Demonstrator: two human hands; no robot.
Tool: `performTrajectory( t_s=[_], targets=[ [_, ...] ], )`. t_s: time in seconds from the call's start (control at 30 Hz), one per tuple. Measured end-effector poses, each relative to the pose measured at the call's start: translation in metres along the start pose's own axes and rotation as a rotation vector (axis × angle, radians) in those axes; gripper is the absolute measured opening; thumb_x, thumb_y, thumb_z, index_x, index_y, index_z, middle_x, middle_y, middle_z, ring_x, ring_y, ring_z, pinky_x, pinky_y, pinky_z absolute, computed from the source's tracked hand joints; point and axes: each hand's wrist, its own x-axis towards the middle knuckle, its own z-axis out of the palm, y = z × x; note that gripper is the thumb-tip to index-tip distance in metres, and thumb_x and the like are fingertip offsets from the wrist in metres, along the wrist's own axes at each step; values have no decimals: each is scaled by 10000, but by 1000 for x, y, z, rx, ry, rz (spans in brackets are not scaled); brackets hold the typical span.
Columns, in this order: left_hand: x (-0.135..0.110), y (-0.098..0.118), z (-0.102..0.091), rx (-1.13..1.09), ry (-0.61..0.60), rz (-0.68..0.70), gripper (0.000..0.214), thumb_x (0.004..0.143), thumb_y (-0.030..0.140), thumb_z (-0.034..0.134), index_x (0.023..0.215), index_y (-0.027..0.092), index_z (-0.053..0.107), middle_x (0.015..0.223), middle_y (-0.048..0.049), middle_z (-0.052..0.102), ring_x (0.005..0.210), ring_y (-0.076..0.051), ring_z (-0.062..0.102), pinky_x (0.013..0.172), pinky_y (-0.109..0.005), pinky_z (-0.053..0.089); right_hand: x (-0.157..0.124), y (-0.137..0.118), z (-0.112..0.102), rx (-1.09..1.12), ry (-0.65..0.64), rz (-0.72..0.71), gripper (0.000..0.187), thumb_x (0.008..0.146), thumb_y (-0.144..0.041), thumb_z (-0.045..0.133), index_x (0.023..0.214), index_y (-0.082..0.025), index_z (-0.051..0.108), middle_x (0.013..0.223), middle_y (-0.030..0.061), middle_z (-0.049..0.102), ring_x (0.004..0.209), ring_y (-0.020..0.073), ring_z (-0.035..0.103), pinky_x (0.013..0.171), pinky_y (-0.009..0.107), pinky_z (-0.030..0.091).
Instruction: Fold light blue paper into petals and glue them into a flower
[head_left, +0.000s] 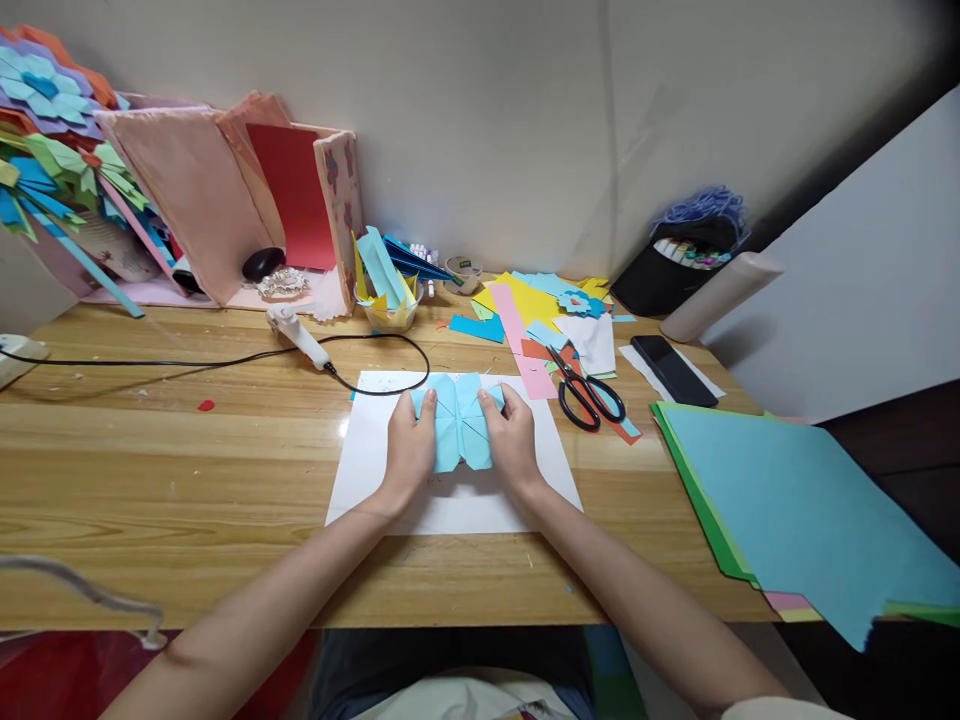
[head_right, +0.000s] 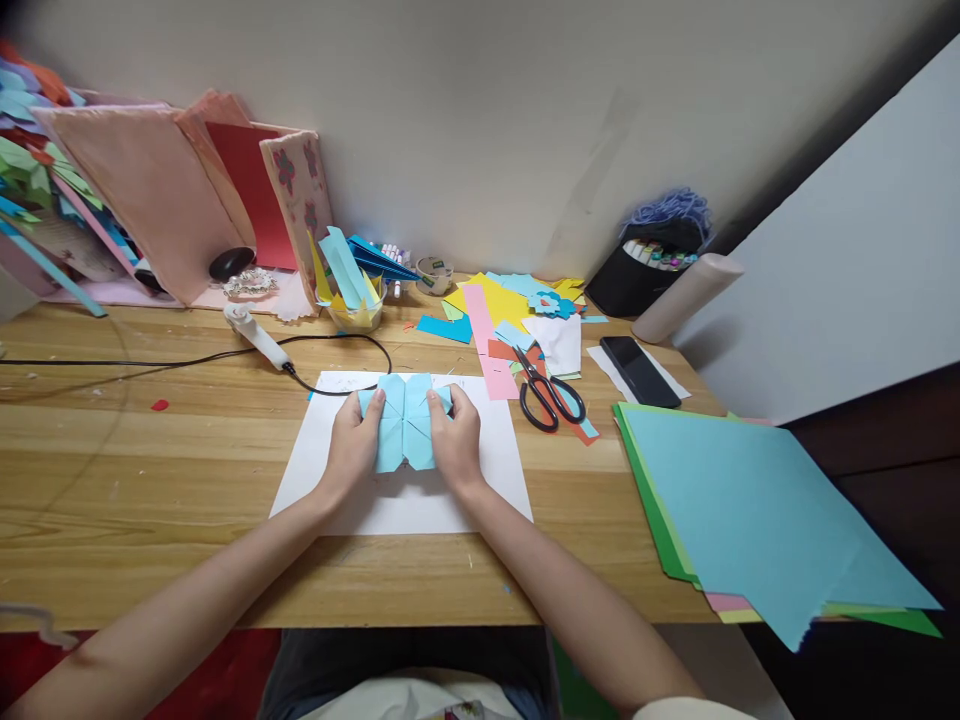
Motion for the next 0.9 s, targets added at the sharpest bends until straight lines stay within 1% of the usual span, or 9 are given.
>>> performTrajectory(
  t_s=[0.07, 0.23, 0.4, 0.53, 0.6, 0.67, 0.8, 0.9],
  targets=[
    [-1, 1, 0, 21, 14, 1, 251, 835, 396, 417, 690, 192, 427, 678, 15, 493, 661, -142, 449, 614, -258, 349, -1, -1, 1, -27, 14, -5, 262, 822, -340, 449, 627, -196, 348, 606, -45, 327, 584, 108, 292, 542, 241, 260],
    [-2, -1, 1, 3, 1, -7, 231, 833, 384, 425, 714, 188, 449, 706, 4, 509, 702, -152, 465, 639, -263, 359, -3, 0, 6, -32, 15, -6, 262, 830, -333, 436, 631, -200, 330, 606, -50, 318, 587, 107, 302, 556, 238, 274],
    [0, -5, 4, 34, 31, -20, 237, 834, 385, 420, 688, 198, 412, 674, 11, 500, 660, -153, 465, 614, -265, 354, -4, 4, 11, -53, 65, 8, 273, 831, -318, 437, 623, -202, 303, 601, -57, 286, 576, 104, 280, 549, 234, 266],
    [4, -8, 3, 17, -1, 7, 235, 827, 393, 431, 714, 188, 453, 696, -2, 521, 686, -161, 477, 629, -272, 356, -1, 6, 9, -38, 53, 0, 274, 825, -334, 442, 623, -203, 311, 600, -56, 301, 581, 106, 293, 557, 237, 270],
    [7, -8, 2, 23, -15, 22, 252, 816, 405, 445, 689, 187, 457, 662, 6, 510, 655, -154, 463, 604, -265, 345, 0, 6, 7, -24, 33, 6, 265, 822, -347, 443, 631, -202, 332, 603, -52, 328, 591, 110, 310, 563, 239, 276],
    [8, -7, 1, 43, -6, 40, 271, 807, 416, 456, 655, 193, 435, 623, 20, 487, 618, -144, 437, 578, -256, 324, 0, 6, 6, -12, 32, 27, 253, 822, -358, 439, 643, -200, 355, 609, -49, 351, 594, 113, 317, 564, 241, 280],
    [8, -6, -1, 71, 31, 51, 287, 800, 425, 459, 627, 204, 397, 597, 31, 448, 596, -140, 400, 568, -254, 296, -2, 7, 7, -23, 73, 83, 248, 821, -366, 430, 650, -199, 365, 609, -48, 354, 587, 113, 311, 561, 243, 283],
    [9, -7, -1, 53, 13, 32, 282, 791, 430, 470, 632, 205, 409, 599, 32, 451, 596, -141, 394, 573, -253, 296, -2, 7, 7, -15, 69, 88, 248, 818, -373, 432, 655, -200, 364, 614, -47, 356, 593, 115, 318, 569, 244, 290]
  ],
)
